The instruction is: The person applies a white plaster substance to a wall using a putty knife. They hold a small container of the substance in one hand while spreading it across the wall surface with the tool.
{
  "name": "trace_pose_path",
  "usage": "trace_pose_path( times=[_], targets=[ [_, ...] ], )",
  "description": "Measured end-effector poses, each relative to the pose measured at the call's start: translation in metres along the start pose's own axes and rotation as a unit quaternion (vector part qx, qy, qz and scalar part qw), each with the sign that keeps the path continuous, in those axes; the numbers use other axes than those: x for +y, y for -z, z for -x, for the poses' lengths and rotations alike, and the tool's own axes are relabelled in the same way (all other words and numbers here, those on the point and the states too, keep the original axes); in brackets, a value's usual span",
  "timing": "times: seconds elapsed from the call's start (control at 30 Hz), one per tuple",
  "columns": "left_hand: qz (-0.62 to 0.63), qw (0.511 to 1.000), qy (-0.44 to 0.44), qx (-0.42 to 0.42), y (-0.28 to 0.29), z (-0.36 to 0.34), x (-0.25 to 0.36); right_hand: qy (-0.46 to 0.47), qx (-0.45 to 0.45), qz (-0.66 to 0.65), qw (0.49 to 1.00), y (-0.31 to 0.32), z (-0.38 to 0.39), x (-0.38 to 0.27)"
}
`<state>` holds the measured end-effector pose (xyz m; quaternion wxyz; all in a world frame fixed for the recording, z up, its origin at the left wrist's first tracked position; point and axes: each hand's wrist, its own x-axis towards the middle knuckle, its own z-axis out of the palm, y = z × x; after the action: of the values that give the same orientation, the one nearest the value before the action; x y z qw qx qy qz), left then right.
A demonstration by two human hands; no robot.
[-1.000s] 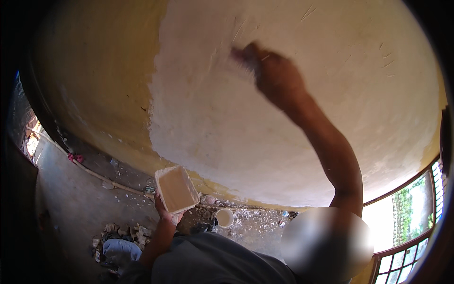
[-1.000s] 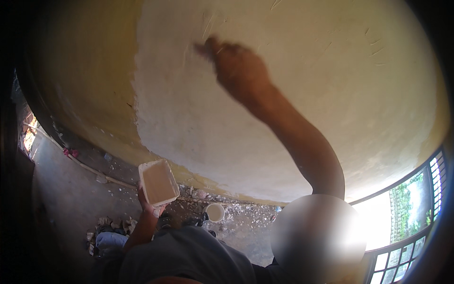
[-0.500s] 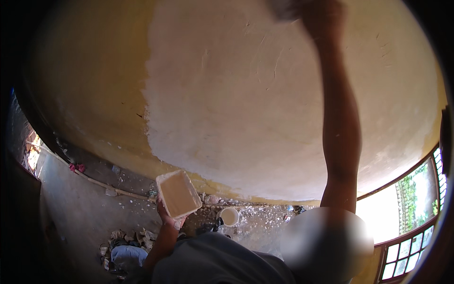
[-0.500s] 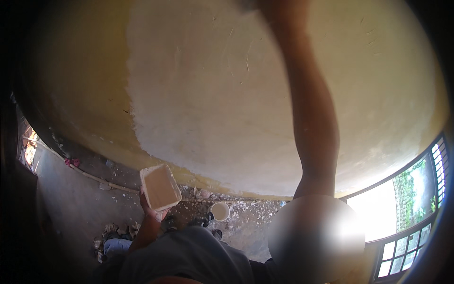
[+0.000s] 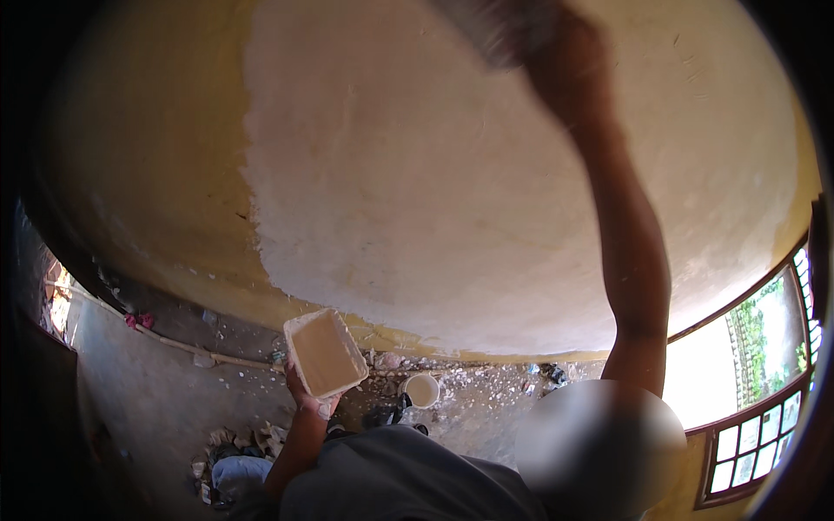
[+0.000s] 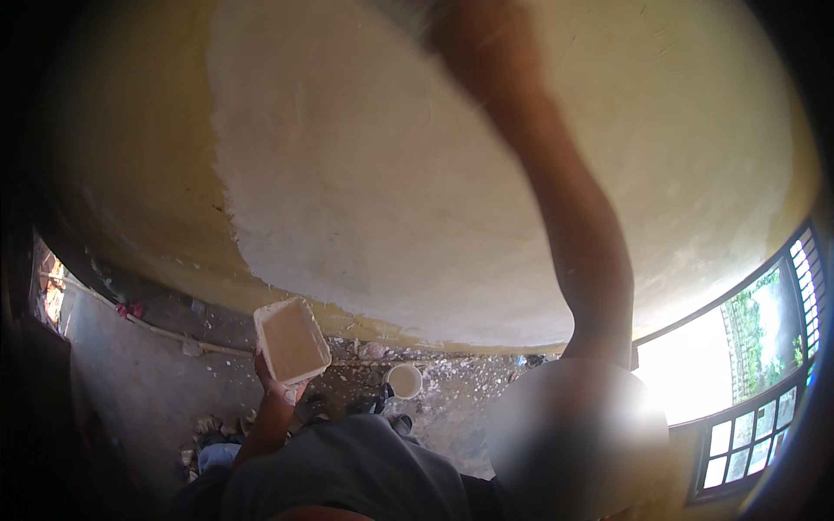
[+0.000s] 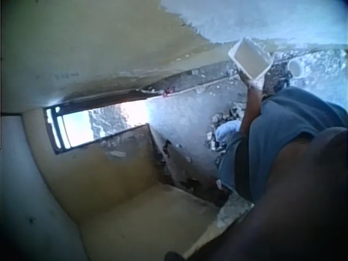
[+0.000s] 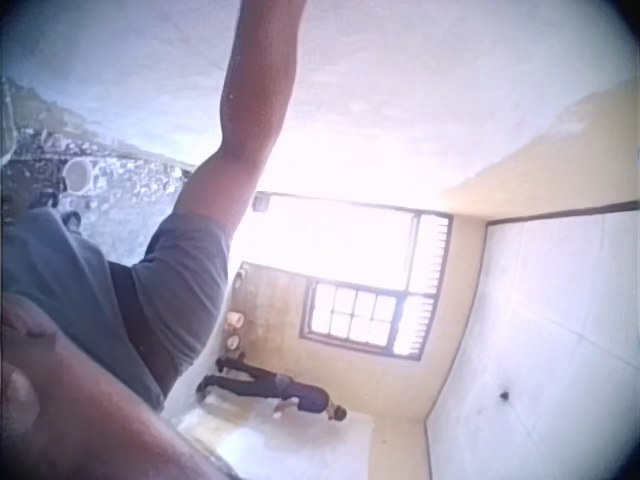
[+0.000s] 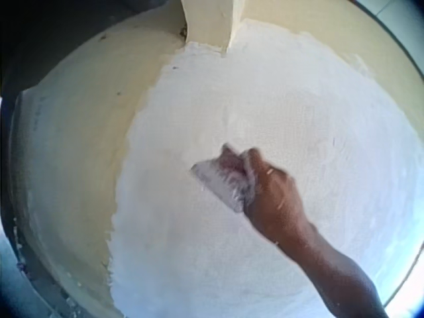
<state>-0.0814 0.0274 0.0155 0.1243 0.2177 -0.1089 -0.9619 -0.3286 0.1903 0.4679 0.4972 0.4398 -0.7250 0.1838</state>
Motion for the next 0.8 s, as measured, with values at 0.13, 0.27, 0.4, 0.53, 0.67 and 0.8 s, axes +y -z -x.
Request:
trace_pose_path(
  times=[0.13,0.27,0.4,0.53,0.67,0.8],
  targets=[
    [-0.003,1.0,-0.006,0.006,0.003,-0.002,-0.001,0.108,-0.104,0.112,0.982,-0.054,0.046,-0.012],
    [-0.012,1.0,0.003,-0.011,0.014,-0.007,-0.004,-0.057,0.091,0.05,0.993,0.017,-0.029,0.013],
    [-0.029,0.999,-0.013,0.021,0.019,-0.008,-0.005,-0.094,0.083,-0.06,0.99,0.005,-0.02,0.011],
    [-0.014,1.0,-0.026,0.002,0.012,-0.006,-0.008,-0.189,0.064,-0.074,0.977,-0.034,0.005,0.012],
    [-0.01,0.999,-0.036,-0.003,0.017,-0.007,-0.004,-0.221,0.211,-0.055,0.951,-0.006,0.011,0.011],
    [-0.003,0.999,-0.042,-0.02,0.023,-0.011,-0.008,-0.163,0.007,-0.291,0.943,0.004,0.034,0.044]
  ],
)
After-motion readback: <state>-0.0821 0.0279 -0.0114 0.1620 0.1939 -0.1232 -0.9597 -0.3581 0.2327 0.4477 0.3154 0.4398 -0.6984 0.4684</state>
